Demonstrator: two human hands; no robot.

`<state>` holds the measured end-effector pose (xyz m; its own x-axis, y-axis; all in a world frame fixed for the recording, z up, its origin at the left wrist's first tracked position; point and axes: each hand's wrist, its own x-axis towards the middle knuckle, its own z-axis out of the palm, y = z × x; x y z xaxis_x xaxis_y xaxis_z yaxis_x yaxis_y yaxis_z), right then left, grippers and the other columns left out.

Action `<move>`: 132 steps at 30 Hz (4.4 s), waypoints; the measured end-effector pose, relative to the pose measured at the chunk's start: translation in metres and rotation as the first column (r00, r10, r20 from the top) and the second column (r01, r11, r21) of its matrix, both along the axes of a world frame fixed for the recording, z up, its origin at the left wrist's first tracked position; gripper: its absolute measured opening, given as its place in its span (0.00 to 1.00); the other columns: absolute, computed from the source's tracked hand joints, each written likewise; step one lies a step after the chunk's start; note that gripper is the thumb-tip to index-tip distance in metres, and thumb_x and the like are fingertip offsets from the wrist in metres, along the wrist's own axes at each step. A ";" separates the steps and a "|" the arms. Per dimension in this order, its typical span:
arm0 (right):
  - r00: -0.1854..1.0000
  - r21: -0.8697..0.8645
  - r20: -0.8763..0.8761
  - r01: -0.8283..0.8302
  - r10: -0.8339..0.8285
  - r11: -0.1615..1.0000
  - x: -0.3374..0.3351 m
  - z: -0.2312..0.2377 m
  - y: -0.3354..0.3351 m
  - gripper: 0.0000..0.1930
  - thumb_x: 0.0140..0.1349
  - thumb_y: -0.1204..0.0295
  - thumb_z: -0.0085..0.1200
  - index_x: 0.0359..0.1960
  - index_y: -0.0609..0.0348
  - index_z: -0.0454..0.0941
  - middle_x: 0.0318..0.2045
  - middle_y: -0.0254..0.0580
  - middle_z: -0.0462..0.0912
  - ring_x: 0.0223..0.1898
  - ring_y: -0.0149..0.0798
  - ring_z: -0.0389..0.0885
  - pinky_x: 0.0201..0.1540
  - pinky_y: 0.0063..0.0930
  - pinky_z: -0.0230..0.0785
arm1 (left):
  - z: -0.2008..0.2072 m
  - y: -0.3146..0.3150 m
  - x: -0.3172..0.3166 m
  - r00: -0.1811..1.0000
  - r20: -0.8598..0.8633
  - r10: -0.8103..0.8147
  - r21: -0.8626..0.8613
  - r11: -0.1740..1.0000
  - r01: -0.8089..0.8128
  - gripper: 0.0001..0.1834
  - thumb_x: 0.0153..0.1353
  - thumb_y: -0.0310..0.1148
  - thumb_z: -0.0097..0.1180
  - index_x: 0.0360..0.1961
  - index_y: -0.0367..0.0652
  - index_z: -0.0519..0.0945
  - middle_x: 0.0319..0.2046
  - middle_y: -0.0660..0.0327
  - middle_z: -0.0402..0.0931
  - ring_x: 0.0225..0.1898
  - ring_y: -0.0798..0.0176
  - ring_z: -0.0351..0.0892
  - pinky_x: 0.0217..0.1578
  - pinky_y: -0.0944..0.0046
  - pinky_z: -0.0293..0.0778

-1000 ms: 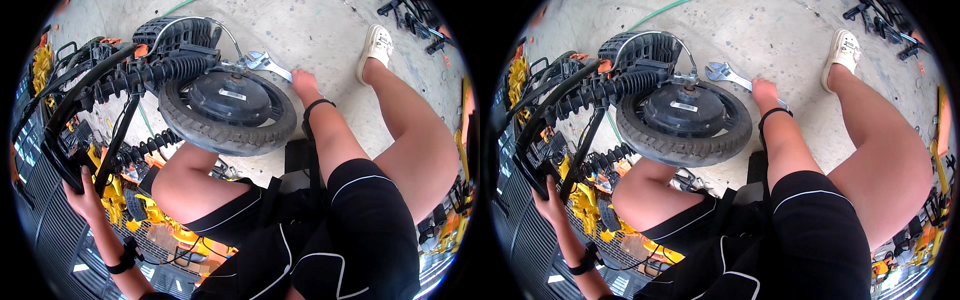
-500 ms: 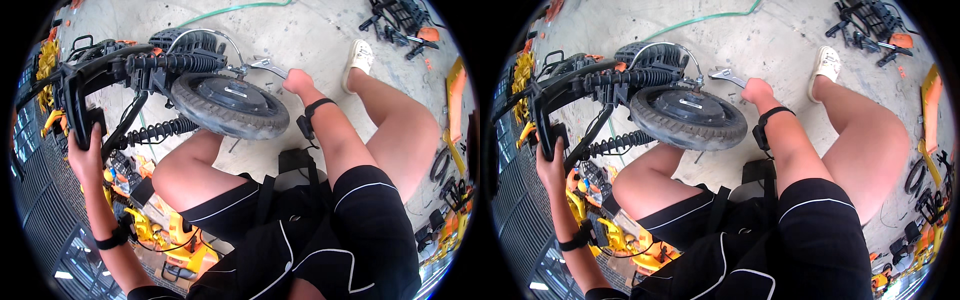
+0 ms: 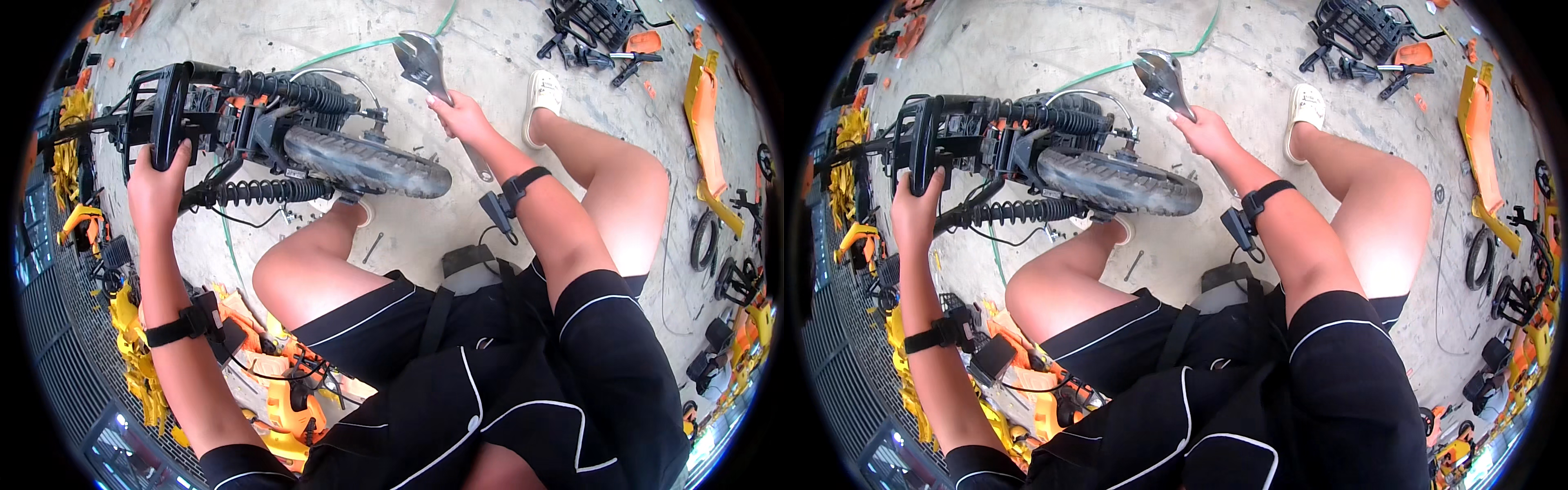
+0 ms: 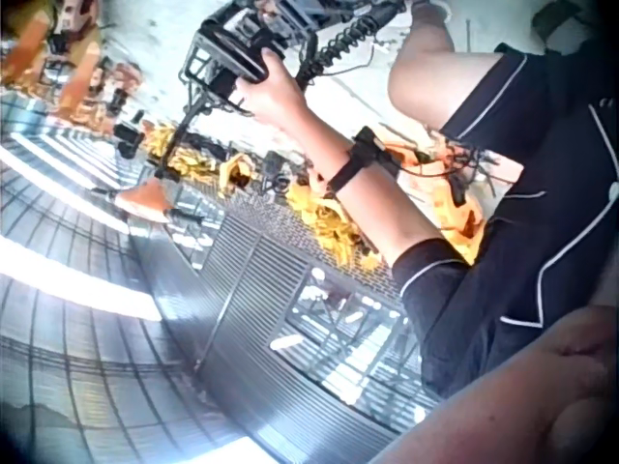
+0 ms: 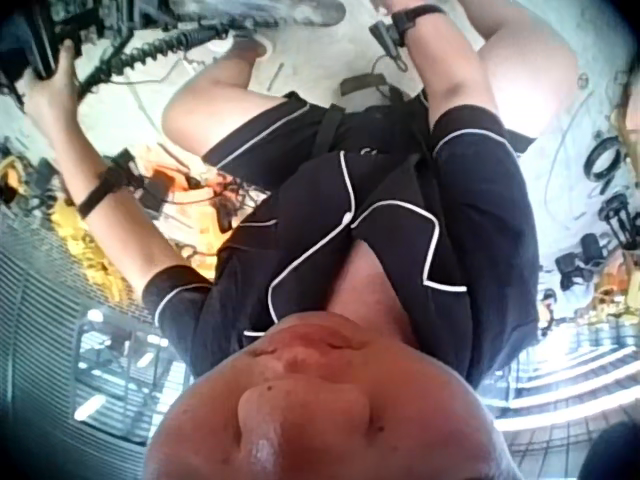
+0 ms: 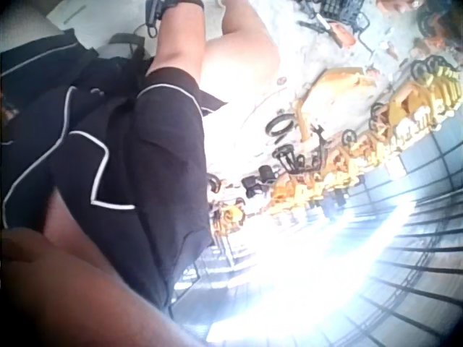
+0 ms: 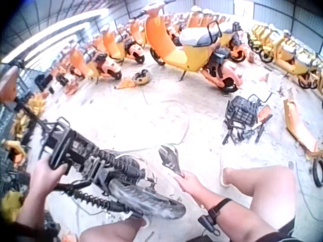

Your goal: The person uses an adjustable wrench to turn a nut on the wheel axle of an electric scooter. They repeatedly adjust the wrench to fit the nut and apply downward force to turn it while holding the scooter frame for stability.

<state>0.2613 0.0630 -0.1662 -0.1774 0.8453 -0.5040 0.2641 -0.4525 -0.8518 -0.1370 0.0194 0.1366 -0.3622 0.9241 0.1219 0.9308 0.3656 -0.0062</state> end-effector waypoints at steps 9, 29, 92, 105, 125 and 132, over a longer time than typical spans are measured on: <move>0.609 -0.175 0.647 -0.467 0.459 0.867 -0.002 0.036 -0.013 0.17 0.64 0.58 0.51 0.44 0.55 0.85 0.45 0.47 0.86 0.48 0.51 0.83 0.49 0.45 0.76 | -0.005 0.001 -0.004 0.999 -0.032 -0.035 0.002 0.999 0.035 0.33 0.55 0.60 0.64 0.44 0.37 0.81 0.32 0.53 0.83 0.35 0.52 0.82 0.41 0.58 0.74; 0.472 -0.186 0.710 -0.591 0.523 0.785 -0.015 0.017 0.002 0.15 0.59 0.73 0.51 0.46 0.55 0.85 0.48 0.46 0.86 0.48 0.47 0.85 0.48 0.39 0.78 | -0.003 0.000 -0.009 0.990 -0.092 -0.109 0.034 0.993 0.113 0.35 0.56 0.60 0.64 0.44 0.34 0.80 0.29 0.54 0.81 0.31 0.56 0.78 0.39 0.60 0.73; 0.498 -0.146 0.705 -0.595 0.505 0.790 -0.028 0.025 0.014 0.13 0.58 0.71 0.55 0.43 0.54 0.87 0.44 0.44 0.87 0.46 0.46 0.86 0.46 0.39 0.79 | -0.007 0.000 -0.007 0.993 -0.088 -0.076 0.051 0.995 0.081 0.31 0.56 0.57 0.65 0.40 0.35 0.80 0.26 0.58 0.79 0.28 0.62 0.75 0.34 0.62 0.72; 0.493 -0.211 0.631 -0.633 0.598 0.745 -0.026 -0.029 0.011 0.15 0.60 0.75 0.50 0.46 0.52 0.83 0.44 0.47 0.85 0.48 0.49 0.84 0.47 0.42 0.77 | -0.007 0.001 -0.005 0.991 -0.122 -0.055 0.063 0.996 0.063 0.36 0.56 0.58 0.66 0.46 0.30 0.79 0.34 0.53 0.82 0.33 0.60 0.80 0.40 0.63 0.74; 0.645 -0.135 0.513 -0.591 0.567 0.795 -0.031 -0.143 0.020 0.20 0.60 0.75 0.44 0.53 0.49 0.80 0.47 0.49 0.84 0.49 0.53 0.81 0.50 0.44 0.74 | -0.004 0.002 -0.002 0.998 -0.049 -0.037 0.017 0.999 0.038 0.34 0.56 0.55 0.67 0.45 0.29 0.79 0.35 0.54 0.82 0.36 0.61 0.79 0.44 0.62 0.73; 0.670 -0.111 0.541 -0.543 0.509 0.833 -0.002 -0.062 0.017 0.18 0.58 0.72 0.44 0.48 0.51 0.82 0.46 0.49 0.84 0.50 0.52 0.82 0.50 0.44 0.75 | -0.007 0.001 -0.007 0.996 -0.071 -0.061 0.061 0.996 0.065 0.38 0.55 0.57 0.66 0.48 0.27 0.78 0.37 0.50 0.83 0.37 0.57 0.81 0.44 0.61 0.74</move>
